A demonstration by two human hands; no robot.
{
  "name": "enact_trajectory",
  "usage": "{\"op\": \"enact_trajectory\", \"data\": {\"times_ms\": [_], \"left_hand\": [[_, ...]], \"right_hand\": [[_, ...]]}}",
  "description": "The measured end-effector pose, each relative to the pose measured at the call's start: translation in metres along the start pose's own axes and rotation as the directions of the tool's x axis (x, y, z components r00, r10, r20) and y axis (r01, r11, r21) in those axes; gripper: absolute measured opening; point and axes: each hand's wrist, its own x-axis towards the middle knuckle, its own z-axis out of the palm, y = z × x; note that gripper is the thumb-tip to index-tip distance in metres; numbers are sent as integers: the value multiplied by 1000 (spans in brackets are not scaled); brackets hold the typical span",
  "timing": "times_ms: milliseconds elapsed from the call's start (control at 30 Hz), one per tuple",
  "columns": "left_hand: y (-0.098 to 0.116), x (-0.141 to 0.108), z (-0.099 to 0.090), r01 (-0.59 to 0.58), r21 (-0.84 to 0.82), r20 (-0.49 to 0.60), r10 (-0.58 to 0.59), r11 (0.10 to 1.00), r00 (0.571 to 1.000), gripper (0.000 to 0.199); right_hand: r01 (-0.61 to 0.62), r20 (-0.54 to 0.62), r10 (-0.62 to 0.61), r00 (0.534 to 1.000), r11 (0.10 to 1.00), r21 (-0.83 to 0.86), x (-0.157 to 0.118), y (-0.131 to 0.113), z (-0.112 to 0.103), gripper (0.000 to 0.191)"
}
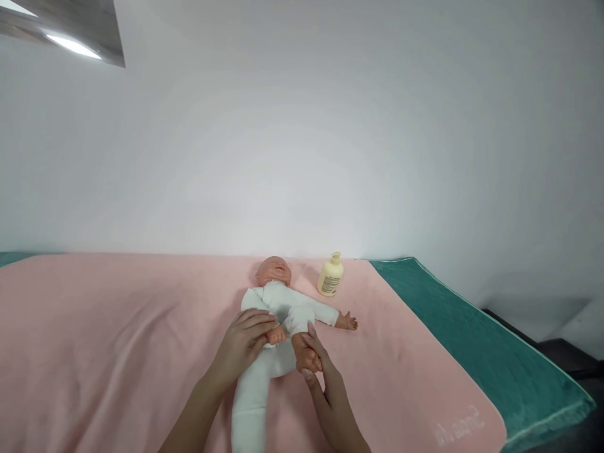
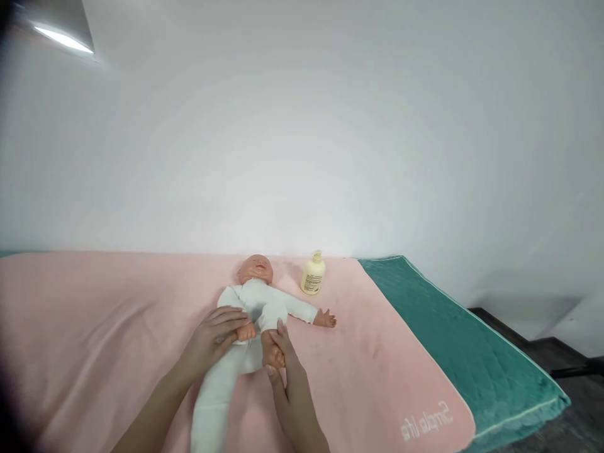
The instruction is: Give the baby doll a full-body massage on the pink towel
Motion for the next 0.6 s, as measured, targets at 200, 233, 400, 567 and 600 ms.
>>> {"op": "enact_trajectory", "data": {"times_ms": [200,233,400,567,600], "left_hand": [[3,1,-11,381,-304,-230,-455,873,860,24],[4,2,-15,442,-385,-266,-556,810,788,26],[-9,2,-27,401,-721,-393,-810,566,437,38],[-49,-19,-23,216,-909,-317,-929,355,194,29],[-57,-23,-22,218,-913,-309,-935,343,177,26]], "right_hand": [[68,4,-67,998,996,-65,-31,21,-5,48],[80,4,-80,997,994,-79,-37,26,-5,49],[71,4,-72,997,991,-116,-53,52,1,49],[85,8,-84,996,987,-133,-57,64,17,39],[95,14,-94,995,986,-134,-60,66,20,40]]}}
